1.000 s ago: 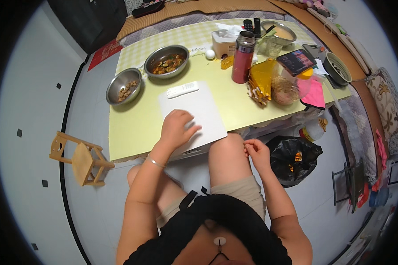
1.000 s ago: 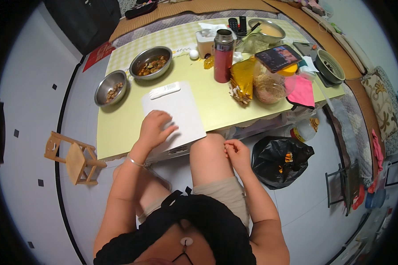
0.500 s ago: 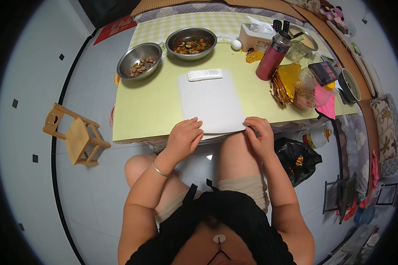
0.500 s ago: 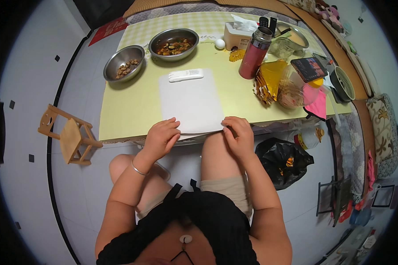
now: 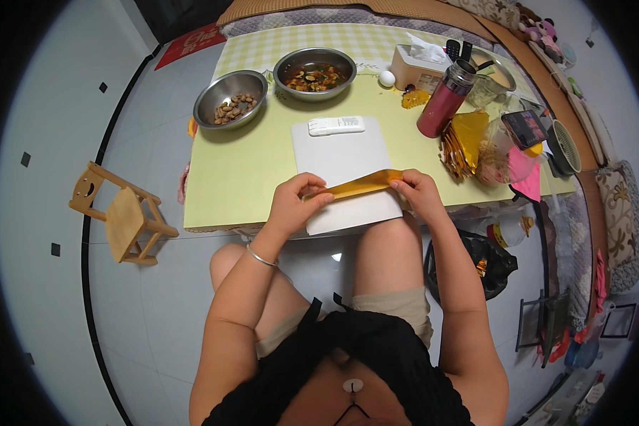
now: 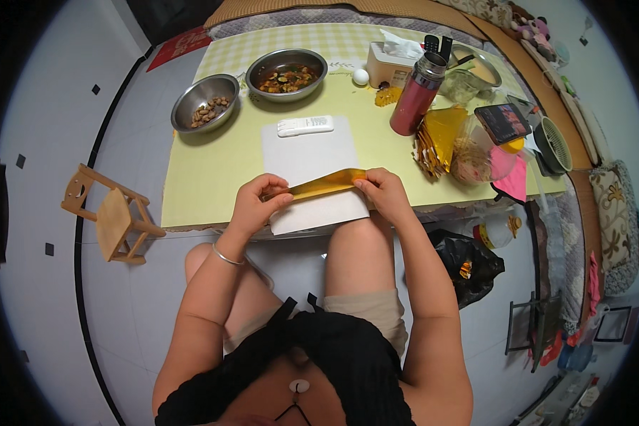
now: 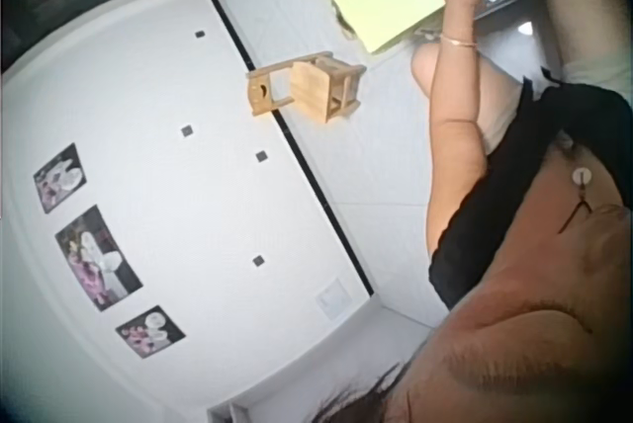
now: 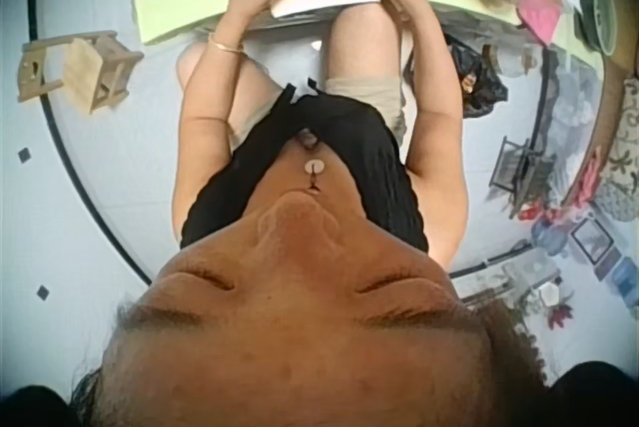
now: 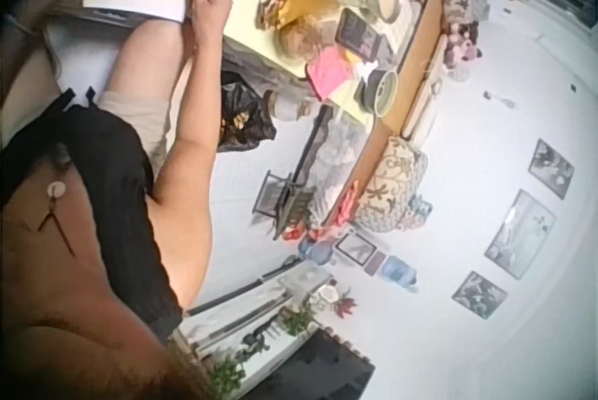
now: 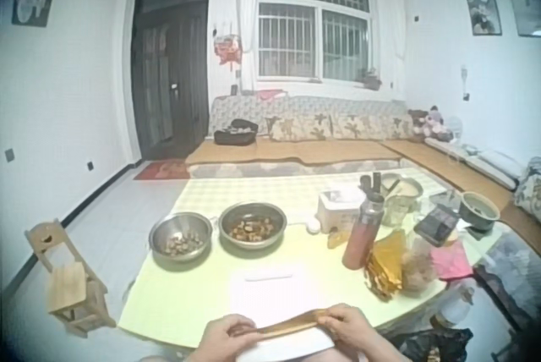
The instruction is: The person folds multiple sheets of gold-colored paper into triangular shapes on a low table. They repeatedly pick up a sheet, fold it in half, fold the corners to form a triangle, and place the finished piece on the table.
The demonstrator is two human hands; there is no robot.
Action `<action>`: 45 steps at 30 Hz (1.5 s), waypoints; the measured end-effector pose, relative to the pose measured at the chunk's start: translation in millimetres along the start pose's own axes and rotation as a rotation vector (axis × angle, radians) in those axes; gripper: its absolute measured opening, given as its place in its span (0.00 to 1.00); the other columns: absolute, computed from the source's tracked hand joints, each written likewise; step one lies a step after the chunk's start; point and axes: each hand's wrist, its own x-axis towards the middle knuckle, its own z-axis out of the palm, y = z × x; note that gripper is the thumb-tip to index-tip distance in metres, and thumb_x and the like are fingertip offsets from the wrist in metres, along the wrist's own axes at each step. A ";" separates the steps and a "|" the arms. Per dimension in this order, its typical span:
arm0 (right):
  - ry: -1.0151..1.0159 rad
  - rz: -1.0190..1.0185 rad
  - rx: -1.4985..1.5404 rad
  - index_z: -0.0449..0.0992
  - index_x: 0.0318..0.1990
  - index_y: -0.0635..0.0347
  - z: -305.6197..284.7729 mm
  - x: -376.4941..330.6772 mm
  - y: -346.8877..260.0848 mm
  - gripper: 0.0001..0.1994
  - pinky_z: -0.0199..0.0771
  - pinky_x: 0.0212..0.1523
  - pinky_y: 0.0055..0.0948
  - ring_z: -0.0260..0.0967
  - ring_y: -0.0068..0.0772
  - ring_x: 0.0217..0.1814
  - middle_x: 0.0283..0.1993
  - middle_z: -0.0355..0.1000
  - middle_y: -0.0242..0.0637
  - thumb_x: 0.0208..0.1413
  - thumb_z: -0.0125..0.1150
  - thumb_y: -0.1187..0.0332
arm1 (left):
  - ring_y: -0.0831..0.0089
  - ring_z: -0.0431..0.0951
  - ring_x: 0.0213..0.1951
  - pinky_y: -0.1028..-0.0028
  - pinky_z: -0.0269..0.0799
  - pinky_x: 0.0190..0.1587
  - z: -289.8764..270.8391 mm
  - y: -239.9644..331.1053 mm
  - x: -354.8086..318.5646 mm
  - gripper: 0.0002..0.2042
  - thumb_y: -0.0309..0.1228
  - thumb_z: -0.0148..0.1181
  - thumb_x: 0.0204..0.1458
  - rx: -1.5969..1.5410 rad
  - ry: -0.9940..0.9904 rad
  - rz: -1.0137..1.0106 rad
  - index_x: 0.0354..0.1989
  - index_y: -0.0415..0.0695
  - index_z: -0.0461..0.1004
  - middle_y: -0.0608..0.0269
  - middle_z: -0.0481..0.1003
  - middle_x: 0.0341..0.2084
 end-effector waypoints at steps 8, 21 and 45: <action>0.219 0.067 -0.210 0.81 0.36 0.62 29.3 34.5 -7.6 0.12 0.71 0.33 0.31 0.73 0.32 0.29 0.28 0.78 0.40 0.59 0.66 0.61 | 0.63 0.77 0.34 0.65 0.73 0.41 -3.8 -25.2 15.1 0.23 0.27 0.70 0.47 0.371 0.295 0.068 0.53 0.35 0.74 0.58 0.77 0.28; 0.367 0.061 -0.542 0.79 0.32 0.56 49.6 52.6 -17.5 0.14 0.73 0.33 0.39 0.77 0.43 0.31 0.29 0.79 0.37 0.57 0.66 0.54 | 0.61 0.73 0.31 0.63 0.72 0.38 3.6 -18.3 23.9 0.24 0.24 0.67 0.47 0.639 0.367 0.129 0.55 0.30 0.73 0.60 0.73 0.19; 0.288 0.084 -0.596 0.76 0.44 0.61 34.4 60.1 -25.0 0.17 0.75 0.47 0.43 0.75 0.49 0.49 0.46 0.77 0.49 0.52 0.70 0.61 | 0.45 0.66 0.66 0.60 0.65 0.66 -3.4 -20.9 42.2 0.18 0.31 0.57 0.59 0.817 -0.249 0.443 0.59 0.53 0.77 0.44 0.67 0.64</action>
